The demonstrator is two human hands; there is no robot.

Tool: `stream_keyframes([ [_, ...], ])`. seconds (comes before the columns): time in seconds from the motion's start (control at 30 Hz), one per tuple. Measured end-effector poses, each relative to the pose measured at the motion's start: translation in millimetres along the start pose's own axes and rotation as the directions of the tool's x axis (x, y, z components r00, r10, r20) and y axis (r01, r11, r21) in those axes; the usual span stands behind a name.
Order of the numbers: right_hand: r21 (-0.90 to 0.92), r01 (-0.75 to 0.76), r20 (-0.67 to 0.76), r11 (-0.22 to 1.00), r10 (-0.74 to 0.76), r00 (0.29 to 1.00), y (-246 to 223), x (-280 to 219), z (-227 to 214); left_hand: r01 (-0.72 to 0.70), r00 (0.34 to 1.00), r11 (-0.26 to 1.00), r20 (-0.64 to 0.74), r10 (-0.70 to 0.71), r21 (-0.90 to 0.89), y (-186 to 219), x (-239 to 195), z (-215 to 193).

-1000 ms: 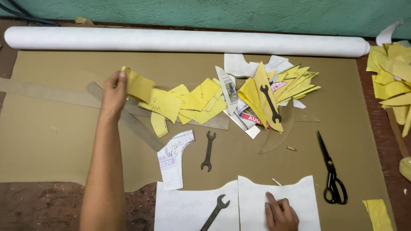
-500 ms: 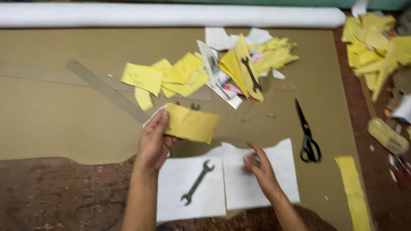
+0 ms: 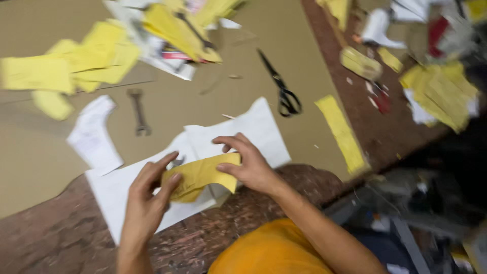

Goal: The person arranges yellow and white paper pattern pieces on a worktable, aligning them side by side and occasionally using a wrench as a weight. The person repeatedly picks up, places, and repositions the pattern pieces throughout the clip.

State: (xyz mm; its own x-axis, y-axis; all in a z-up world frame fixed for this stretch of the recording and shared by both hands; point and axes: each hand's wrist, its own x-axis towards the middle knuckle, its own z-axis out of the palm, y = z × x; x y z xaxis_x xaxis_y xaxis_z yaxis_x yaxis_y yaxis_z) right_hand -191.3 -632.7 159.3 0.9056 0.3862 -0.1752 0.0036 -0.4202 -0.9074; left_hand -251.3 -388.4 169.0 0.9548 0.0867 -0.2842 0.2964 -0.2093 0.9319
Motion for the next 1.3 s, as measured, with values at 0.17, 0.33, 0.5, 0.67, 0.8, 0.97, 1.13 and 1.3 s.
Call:
stream_keyframes([
  [0.17,-0.048,0.003,0.06,0.999,0.0,0.998,27,-24,-31,-0.019,0.976,0.92,0.207,-0.069,0.392,-21,1,25],
  [0.33,0.058,-0.218,0.083,0.974,0.213,0.973,68,-65,-76,-0.362,0.837,0.907,0.503,0.216,0.214,-18,14,55],
  [0.5,0.285,-0.328,-0.07,0.901,0.361,0.93,112,-105,-126,-0.16,0.837,0.86,0.528,-0.142,0.484,17,72,90],
  [0.67,0.44,-0.234,-0.231,0.867,0.361,0.903,167,-137,-153,-0.503,0.79,0.786,0.561,0.249,0.359,42,165,164],
  [0.8,0.556,-0.283,-0.307,0.782,0.509,0.804,216,-133,-160,-0.583,0.798,0.679,0.473,0.375,0.446,41,236,232],
  [0.97,0.545,-0.3,-0.42,0.783,0.565,0.71,263,-114,-171,-0.695,0.716,0.24,0.625,0.31,0.677,9,300,283],
  [1.13,0.481,-0.438,-0.46,0.76,0.644,0.611,273,-113,-176,-0.773,0.607,0.02,0.73,0.314,0.634,-12,344,283],
  [1.3,0.394,-0.583,-0.419,0.711,0.703,0.574,264,-103,-182,-0.765,0.596,-0.1,0.757,0.267,0.637,-7,367,271],
])
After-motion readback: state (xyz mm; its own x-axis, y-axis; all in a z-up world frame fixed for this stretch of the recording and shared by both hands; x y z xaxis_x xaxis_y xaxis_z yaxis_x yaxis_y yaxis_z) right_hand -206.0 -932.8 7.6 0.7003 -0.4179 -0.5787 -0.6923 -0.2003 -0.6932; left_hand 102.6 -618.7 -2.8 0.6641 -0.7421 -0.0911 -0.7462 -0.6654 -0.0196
